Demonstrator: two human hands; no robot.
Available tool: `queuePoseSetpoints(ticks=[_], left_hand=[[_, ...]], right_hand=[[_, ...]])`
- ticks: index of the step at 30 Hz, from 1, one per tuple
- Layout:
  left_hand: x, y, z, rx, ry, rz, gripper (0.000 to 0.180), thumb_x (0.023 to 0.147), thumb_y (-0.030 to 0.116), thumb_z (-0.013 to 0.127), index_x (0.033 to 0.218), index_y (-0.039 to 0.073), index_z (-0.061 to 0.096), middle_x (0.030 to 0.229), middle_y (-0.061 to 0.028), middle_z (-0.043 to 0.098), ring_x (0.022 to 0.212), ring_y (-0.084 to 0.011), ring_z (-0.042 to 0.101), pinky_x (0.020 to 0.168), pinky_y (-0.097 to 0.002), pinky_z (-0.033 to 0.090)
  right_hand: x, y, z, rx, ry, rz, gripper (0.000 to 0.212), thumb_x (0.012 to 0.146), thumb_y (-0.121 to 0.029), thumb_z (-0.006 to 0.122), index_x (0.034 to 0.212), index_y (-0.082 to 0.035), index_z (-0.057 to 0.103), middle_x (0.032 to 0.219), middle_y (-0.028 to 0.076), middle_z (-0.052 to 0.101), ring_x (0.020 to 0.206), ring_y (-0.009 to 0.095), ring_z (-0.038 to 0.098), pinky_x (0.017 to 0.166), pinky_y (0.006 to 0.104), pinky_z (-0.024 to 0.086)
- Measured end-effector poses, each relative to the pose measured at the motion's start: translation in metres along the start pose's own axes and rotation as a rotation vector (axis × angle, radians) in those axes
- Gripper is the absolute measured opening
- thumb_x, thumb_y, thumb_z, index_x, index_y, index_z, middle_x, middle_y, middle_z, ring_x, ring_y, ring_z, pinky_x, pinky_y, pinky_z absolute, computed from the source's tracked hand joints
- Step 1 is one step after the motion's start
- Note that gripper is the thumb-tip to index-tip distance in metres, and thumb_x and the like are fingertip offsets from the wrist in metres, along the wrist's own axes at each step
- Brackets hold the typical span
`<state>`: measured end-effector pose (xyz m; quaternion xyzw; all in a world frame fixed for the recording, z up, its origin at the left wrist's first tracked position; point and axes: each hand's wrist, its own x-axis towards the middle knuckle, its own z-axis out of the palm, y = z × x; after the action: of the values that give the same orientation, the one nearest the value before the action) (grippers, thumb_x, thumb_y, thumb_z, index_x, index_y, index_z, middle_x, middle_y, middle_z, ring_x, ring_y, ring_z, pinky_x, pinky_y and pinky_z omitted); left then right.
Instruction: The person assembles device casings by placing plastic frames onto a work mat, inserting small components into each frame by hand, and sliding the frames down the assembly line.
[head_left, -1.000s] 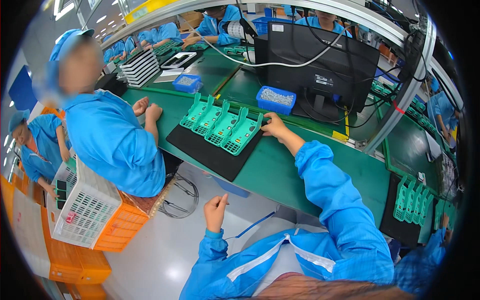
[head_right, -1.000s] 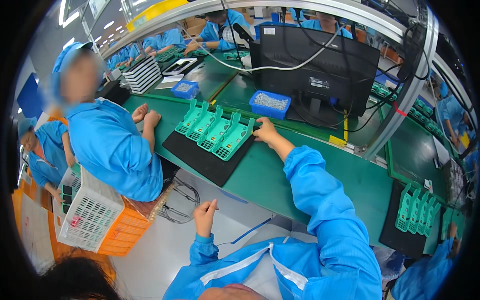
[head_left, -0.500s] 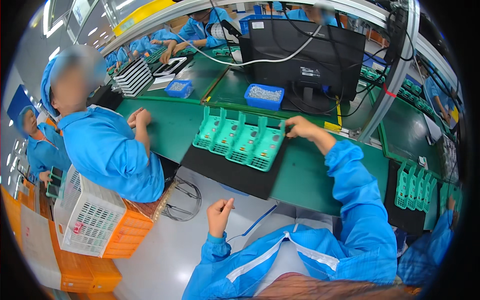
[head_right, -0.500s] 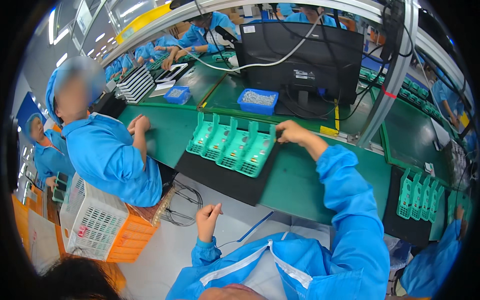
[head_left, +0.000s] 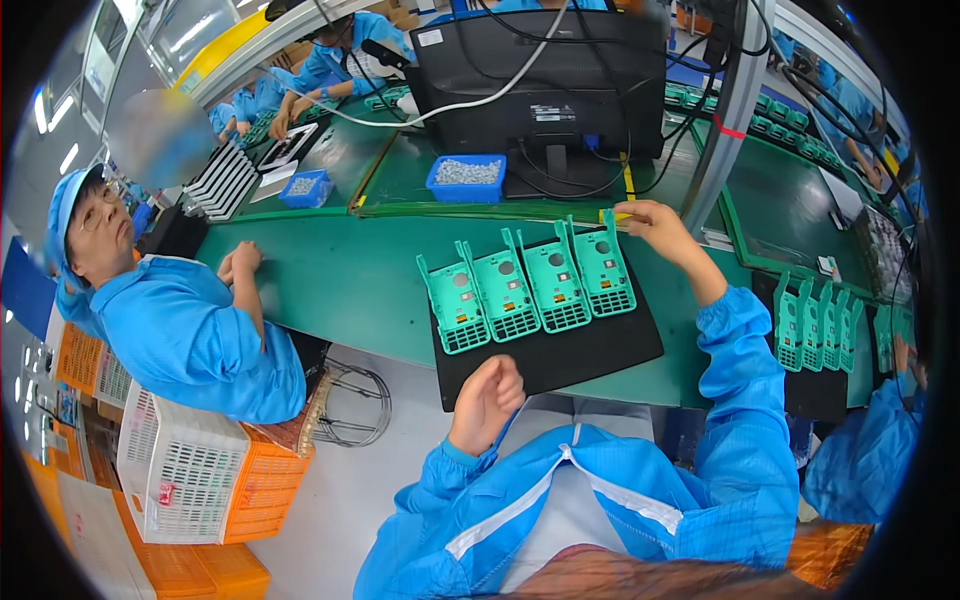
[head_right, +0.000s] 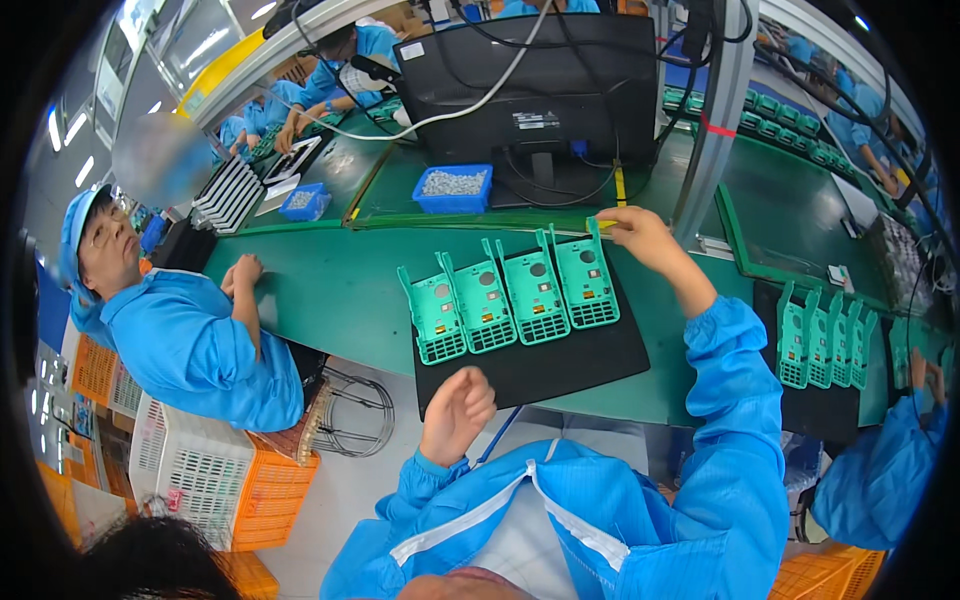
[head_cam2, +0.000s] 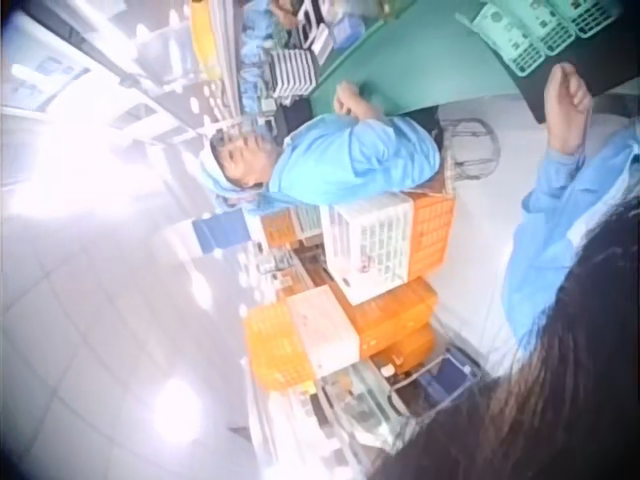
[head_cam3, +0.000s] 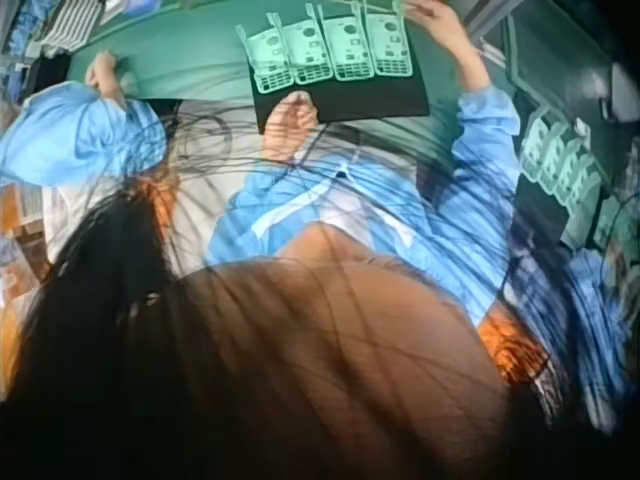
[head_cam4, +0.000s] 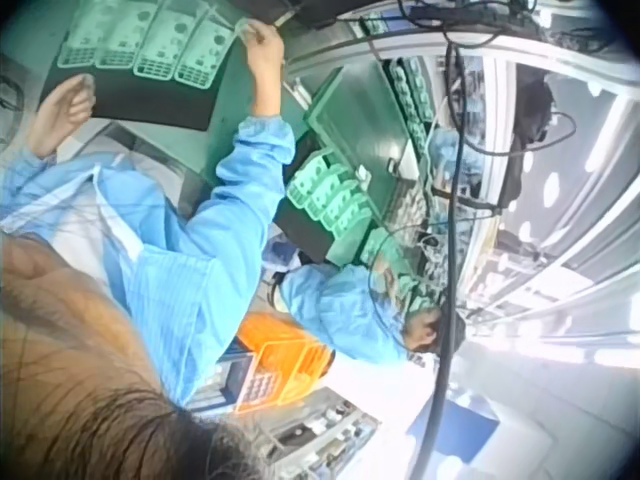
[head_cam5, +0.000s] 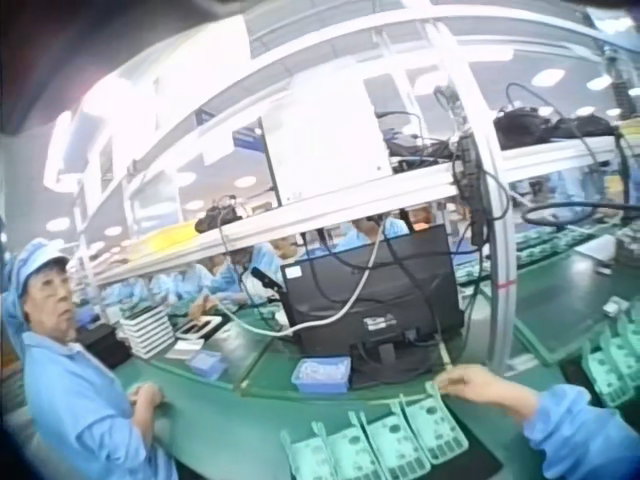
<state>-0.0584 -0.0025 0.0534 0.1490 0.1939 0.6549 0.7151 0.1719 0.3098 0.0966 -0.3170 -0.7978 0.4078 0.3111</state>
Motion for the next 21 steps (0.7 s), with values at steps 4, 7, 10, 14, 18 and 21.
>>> queuePoseSetpoints(ticks=[4,7,10,14,18,21], left_hand=[[0.041,-0.015,0.019,-0.137,-0.013,-0.014,0.051,0.097,0.026,0.042,0.135,-0.008,0.035,0.126,-0.0188,0.047,0.119,-0.0285,0.046,0.100,-0.0366,0.039],[0.078,-0.027,0.029,-0.202,-0.047,-0.058,0.057,0.097,0.030,0.041,0.137,-0.009,0.029,0.142,-0.0245,0.035,0.133,-0.0337,0.035,0.110,-0.0408,0.031],[0.102,-0.039,0.028,-0.201,-0.062,-0.073,0.058,0.097,0.032,0.039,0.137,-0.008,0.029,0.140,-0.0217,0.038,0.131,-0.0311,0.038,0.111,-0.0408,0.031],[0.116,-0.048,0.026,-0.203,-0.059,-0.049,0.057,0.097,0.033,0.037,0.136,-0.008,0.032,0.134,-0.0184,0.044,0.125,-0.0262,0.044,0.111,-0.0401,0.031],[0.124,-0.051,0.023,-0.142,-0.067,-0.026,0.052,0.098,0.033,0.036,0.131,-0.007,0.038,0.132,-0.0170,0.046,0.124,-0.0246,0.044,0.110,-0.0398,0.031],[0.125,-0.055,0.019,-0.142,-0.089,-0.010,0.049,0.099,0.030,0.035,0.131,-0.007,0.039,0.131,-0.0167,0.047,0.124,-0.0243,0.045,0.110,-0.0407,0.031]], right_hand=[[-0.031,-0.064,0.013,-0.083,-0.217,-0.165,0.022,0.083,-0.005,0.064,0.104,-0.004,0.066,0.097,0.008,0.062,0.089,0.017,0.060,0.077,0.0292,0.049],[-0.044,-0.081,0.026,-0.180,-0.364,-0.317,0.020,0.081,-0.009,0.067,0.100,-0.007,0.068,0.093,0.008,0.063,0.087,0.023,0.060,0.074,0.0329,0.049],[-0.048,-0.069,0.039,-0.213,-0.386,-0.441,0.018,0.080,-0.013,0.066,0.098,-0.010,0.070,0.091,0.007,0.063,0.088,0.026,0.059,0.076,0.0353,0.049],[-0.045,-0.059,0.044,-0.267,-0.387,-0.413,0.017,0.080,-0.016,0.064,0.095,-0.011,0.070,0.087,0.007,0.061,0.086,0.026,0.059,0.075,0.0366,0.048],[-0.041,-0.048,0.052,-0.326,-0.355,-0.481,0.015,0.078,-0.015,0.068,0.093,-0.011,0.069,0.085,0.005,0.061,0.083,0.026,0.060,0.072,0.0355,0.049],[-0.045,-0.049,0.058,-0.457,-0.335,-0.532,0.013,0.076,-0.017,0.069,0.086,-0.009,0.068,0.083,0.005,0.061,0.081,0.025,0.060,0.070,0.0354,0.049]])
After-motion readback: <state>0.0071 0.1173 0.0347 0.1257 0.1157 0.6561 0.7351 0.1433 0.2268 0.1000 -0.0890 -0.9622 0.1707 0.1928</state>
